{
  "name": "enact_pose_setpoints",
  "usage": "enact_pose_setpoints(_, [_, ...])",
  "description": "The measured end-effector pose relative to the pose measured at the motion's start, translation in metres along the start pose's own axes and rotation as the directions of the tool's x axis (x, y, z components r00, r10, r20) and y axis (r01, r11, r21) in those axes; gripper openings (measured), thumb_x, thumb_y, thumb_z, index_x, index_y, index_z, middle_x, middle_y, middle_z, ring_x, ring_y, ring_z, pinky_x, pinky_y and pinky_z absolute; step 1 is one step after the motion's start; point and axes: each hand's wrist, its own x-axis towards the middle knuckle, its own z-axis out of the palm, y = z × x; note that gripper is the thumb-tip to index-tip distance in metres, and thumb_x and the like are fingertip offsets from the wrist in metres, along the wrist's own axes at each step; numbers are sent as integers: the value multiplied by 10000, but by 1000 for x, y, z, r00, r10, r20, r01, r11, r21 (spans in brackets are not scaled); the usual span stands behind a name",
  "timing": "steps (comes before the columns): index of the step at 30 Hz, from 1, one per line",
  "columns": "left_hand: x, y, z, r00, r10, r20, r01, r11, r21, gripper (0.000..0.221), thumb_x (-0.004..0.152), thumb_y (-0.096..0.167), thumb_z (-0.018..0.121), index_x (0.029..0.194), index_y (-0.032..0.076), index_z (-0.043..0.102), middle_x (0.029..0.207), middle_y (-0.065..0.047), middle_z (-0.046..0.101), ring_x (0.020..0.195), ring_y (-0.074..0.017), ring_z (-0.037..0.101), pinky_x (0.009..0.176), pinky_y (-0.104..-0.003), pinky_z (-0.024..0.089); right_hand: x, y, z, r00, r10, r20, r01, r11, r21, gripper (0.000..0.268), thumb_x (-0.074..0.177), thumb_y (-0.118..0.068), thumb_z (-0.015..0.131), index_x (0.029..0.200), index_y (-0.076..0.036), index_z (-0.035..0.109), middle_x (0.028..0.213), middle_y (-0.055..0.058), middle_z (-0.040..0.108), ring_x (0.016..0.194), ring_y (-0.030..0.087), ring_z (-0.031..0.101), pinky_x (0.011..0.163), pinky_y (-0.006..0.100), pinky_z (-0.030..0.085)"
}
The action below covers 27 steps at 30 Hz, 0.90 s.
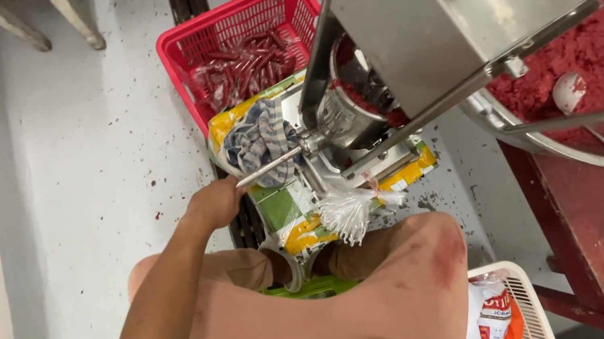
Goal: Operating a manual sausage stuffer to fill plastic casings with ground meat and managing the finished links.
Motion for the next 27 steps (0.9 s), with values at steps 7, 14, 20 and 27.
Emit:
enact_pose_setpoints(7, [-20, 25, -32, 986, -72, 150, -6, 885, 466, 198, 1070, 163, 398, 1177, 81, 544, 1027, -80, 722, 831, -283, 734, 654, -436, 610, 32, -313, 82, 952, -113, 284, -122, 712, 691, 152, 992, -275, 645, 921, -141, 652, 874, -34, 645, 884, 97, 627, 869, 254, 483])
enact_pose_setpoints(14, [-15, 43, -135, 959, -167, 230, 85, 941, 328, 443, 1104, 255, 251, 1251, 36, 607, 1253, -186, 664, 1101, -260, 670, 988, -412, 588, 44, -229, 165, 898, 422, 121, -301, 391, 870, 424, 1113, -366, 352, 992, -73, 633, 617, 20, 473, 536, 161, 425, 498, 319, 332])
enact_pose_setpoints(20, [-69, 101, -183, 915, -165, -369, 46, 950, -309, 652, 1041, 372, 545, 1567, 100, 272, 1399, -140, 457, 1259, -328, 503, 1055, -489, 460, 46, -313, 176, 744, 479, 466, -422, -204, 883, 312, 1007, -265, 496, 1320, -257, 505, 945, 59, 477, 787, 220, 436, 647, 376, 349])
enact_pose_setpoints(27, [-130, 129, -21, 997, -66, -46, 22, 770, -638, 419, 1043, 368, 464, 1381, 176, 620, 1357, -87, 701, 921, -185, 766, 970, -390, 610, 61, -323, 257, 948, 1, 318, -317, -86, 945, 414, 866, 54, 523, 1235, -96, 637, 595, -2, 365, 480, 101, 254, 429, 271, 164])
